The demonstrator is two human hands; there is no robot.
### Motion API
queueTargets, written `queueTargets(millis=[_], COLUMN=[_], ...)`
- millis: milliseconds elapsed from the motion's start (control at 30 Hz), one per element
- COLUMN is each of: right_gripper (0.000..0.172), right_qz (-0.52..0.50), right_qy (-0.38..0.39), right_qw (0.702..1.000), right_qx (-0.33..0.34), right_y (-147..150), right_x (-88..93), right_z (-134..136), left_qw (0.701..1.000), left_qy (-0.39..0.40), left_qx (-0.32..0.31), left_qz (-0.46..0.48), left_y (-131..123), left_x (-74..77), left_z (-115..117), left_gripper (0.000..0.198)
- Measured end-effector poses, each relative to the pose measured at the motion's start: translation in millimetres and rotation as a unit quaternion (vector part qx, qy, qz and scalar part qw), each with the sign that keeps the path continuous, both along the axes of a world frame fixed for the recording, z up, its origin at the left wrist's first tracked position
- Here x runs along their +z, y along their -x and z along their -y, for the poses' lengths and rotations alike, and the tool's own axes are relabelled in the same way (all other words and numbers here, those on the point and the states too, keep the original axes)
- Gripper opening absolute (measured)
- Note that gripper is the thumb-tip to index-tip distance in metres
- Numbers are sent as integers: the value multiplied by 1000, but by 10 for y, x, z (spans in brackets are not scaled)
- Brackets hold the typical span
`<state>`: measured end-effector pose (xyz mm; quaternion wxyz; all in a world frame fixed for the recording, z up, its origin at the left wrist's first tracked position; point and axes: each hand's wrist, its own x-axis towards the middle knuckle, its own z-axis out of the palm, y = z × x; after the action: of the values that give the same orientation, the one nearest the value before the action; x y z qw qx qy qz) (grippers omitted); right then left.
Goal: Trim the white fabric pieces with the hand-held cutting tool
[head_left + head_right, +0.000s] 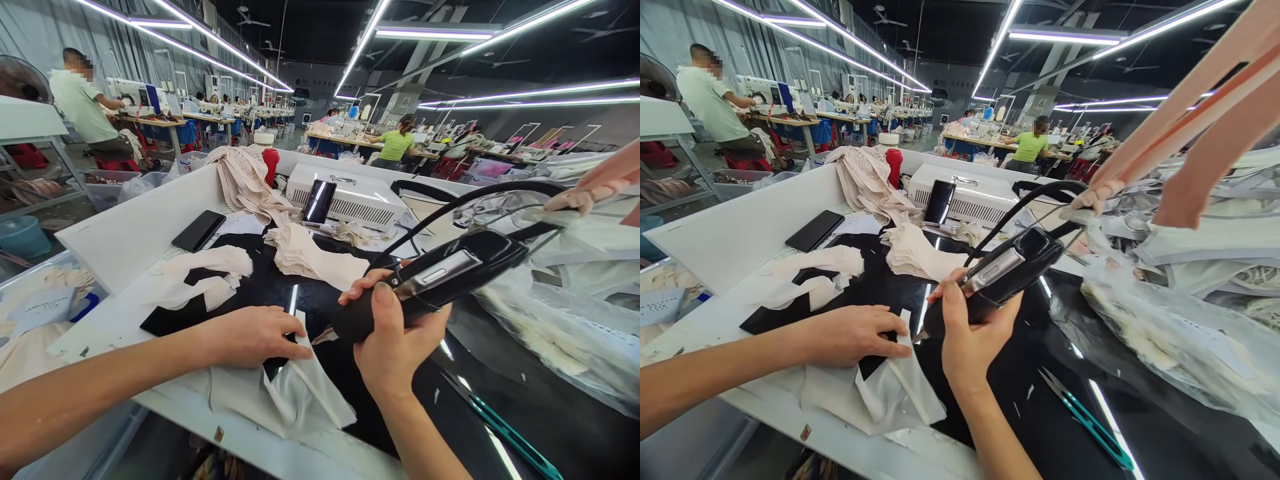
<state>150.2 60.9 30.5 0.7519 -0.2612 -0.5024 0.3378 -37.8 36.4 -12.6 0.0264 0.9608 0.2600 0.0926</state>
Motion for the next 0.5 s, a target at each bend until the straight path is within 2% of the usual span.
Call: queueTargets(millis=[200,400,500], right_gripper=[32,38,35], right_qz=[20,5,14], right_qy=[4,5,18], right_qw=[1000,1000,1000], right_qx=[0,-9,-2], right_y=[23,44,56], right_x=[-3,-9,-35], right_z=[-27,-77,-96], left_qw=[1000,1000,1000], left_qy=[7,5,-1], left_qx=[8,5,3], left_qz=[3,9,23], left_y=[-3,-2,-1], left_x=[-19,-45,-68], left_z=[-2,-7,-8], left_gripper=[47,49,48])
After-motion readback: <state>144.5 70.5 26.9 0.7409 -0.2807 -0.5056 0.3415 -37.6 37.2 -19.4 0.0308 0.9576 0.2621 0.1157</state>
